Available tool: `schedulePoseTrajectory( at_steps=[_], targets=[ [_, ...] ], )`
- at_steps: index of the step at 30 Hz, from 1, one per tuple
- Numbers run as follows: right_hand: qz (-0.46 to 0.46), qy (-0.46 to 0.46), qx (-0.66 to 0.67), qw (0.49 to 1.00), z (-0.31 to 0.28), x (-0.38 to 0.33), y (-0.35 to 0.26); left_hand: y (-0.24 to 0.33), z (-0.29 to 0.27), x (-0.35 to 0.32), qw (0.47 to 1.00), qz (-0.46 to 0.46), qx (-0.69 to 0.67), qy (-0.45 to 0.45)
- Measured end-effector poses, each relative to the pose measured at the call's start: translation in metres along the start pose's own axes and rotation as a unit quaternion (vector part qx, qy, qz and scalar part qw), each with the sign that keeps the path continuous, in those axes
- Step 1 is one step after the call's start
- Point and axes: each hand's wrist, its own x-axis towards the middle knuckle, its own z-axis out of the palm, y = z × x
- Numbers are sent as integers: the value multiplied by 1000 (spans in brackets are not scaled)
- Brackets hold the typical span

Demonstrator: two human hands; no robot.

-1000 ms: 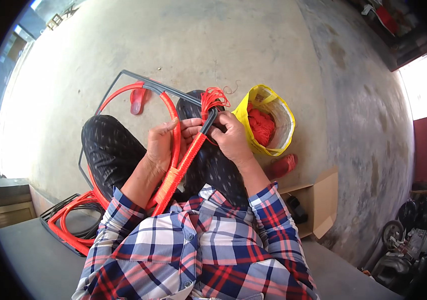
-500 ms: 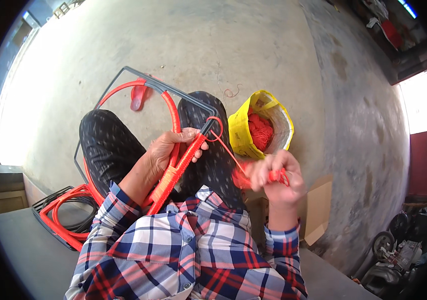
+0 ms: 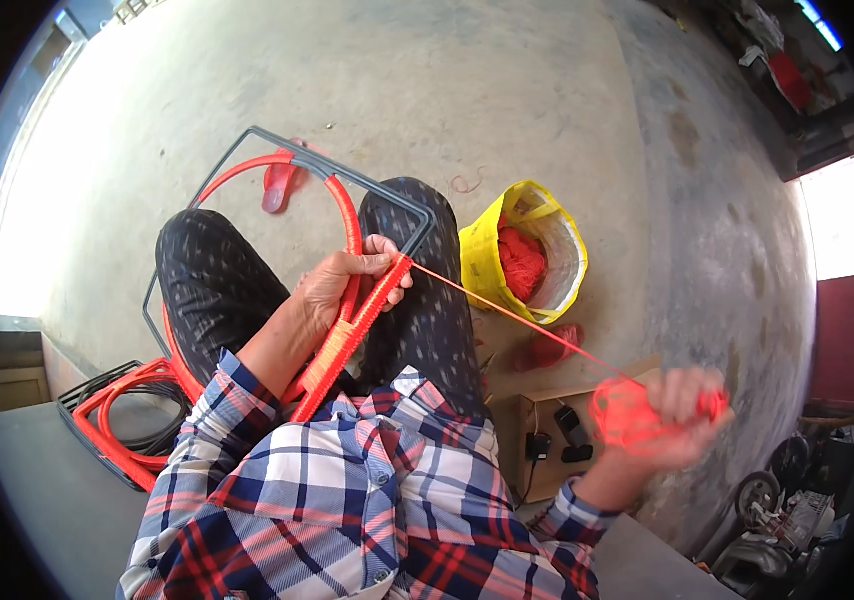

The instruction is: The person sits on the floor and wraps a red cord around a black cable using a rectangular metal frame as a guide. They pull the cord from a yellow bag and repeatedly loop it around the cable, securing it in place.

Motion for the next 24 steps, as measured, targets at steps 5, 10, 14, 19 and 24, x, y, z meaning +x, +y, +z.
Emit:
schedulePoseTrajectory(
  at_steps=[5, 10, 14, 19, 24],
  targets=[
    [294, -24, -202, 934, 4, -17, 91, 4, 12, -2, 1000, -9, 0, 0],
    [275, -264, -619, 686, 41, 20, 173, 5, 25, -12, 1000, 7, -16, 1],
    [233, -108, -375, 891, 41, 44, 206, 2, 27, -12, 1000, 5, -13, -6],
    [297, -47, -178, 937, 37, 52, 226, 2, 31, -10, 999, 10, -36, -25],
    [184, -54, -385, 903, 44, 55, 216, 2, 27, -9, 998, 5, -50, -41]
  ],
)
